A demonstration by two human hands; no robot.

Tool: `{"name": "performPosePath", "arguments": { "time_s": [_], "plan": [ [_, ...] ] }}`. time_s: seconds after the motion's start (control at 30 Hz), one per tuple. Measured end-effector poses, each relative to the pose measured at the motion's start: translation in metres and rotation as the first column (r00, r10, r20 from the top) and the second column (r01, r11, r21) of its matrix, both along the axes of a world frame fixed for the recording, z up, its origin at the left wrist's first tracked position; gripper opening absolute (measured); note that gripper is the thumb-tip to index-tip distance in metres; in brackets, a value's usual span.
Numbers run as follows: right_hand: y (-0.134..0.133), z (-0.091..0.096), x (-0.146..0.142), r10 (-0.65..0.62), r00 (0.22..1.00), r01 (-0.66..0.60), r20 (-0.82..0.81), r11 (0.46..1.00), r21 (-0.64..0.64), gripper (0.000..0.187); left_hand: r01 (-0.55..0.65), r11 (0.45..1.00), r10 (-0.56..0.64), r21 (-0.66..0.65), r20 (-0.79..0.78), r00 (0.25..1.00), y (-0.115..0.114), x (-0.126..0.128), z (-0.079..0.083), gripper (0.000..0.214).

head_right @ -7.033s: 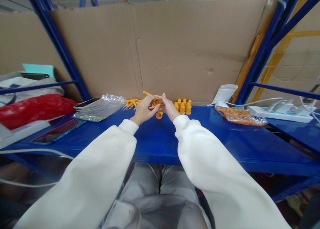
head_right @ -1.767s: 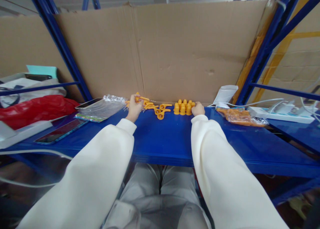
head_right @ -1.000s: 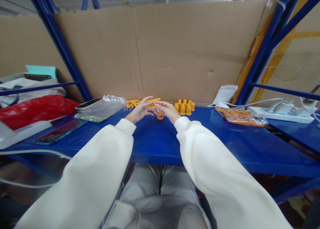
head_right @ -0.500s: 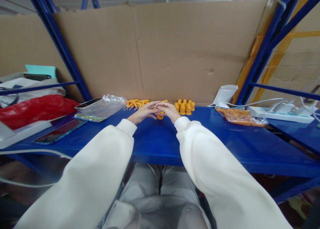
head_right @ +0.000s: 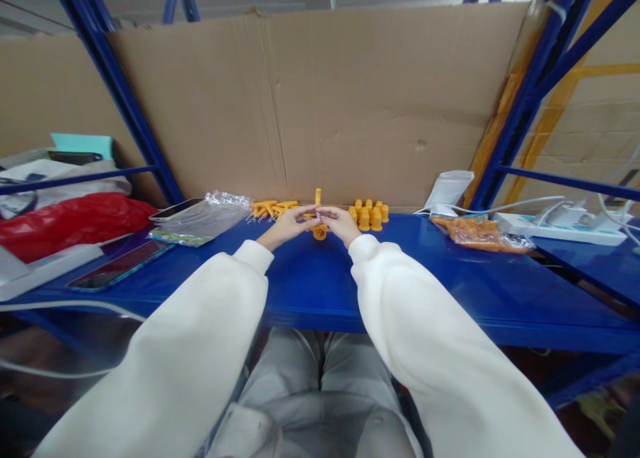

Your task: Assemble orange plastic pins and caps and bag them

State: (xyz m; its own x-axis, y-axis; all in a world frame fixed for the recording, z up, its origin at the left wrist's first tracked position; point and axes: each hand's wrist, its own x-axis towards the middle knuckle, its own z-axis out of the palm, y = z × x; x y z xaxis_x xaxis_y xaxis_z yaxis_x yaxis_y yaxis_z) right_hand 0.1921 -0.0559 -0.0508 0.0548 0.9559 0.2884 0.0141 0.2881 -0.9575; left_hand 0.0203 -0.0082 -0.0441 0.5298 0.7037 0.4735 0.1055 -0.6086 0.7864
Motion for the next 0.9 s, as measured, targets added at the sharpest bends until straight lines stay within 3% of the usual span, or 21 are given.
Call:
{"name": "performPosePath", "arguments": {
  "time_s": [0.1,0.23,0.43,0.67,0.9],
  "plan": [
    [0.003,-0.003,0.002,-0.003,1.000,0.003,0.013,1.000,0.013,0.019,-0.059,0.994,0.059,0.093,0.004,0.998,0.002,0.001,-0.003,0.053],
    [0.006,-0.006,0.002,-0.023,0.999,0.022,0.033,1.000,0.017,0.022,-0.128,0.979,0.128,0.156,0.012,0.992,-0.003,0.002,-0.002,0.032],
    [0.011,-0.008,0.001,-0.020,0.999,0.013,0.044,0.989,0.150,0.021,-0.170,0.938,0.171,0.302,0.021,0.985,-0.016,0.008,0.003,0.003],
    [0.016,-0.010,0.000,0.005,0.990,-0.042,0.142,0.966,0.255,0.020,-0.219,0.928,0.219,0.301,0.035,0.975,-0.013,0.011,0.003,0.006],
    [0.015,-0.014,0.000,-0.009,0.987,-0.031,0.162,0.970,0.243,0.024,-0.164,0.948,0.164,0.274,0.023,0.986,0.000,0.009,-0.002,0.003]
  ]
}}
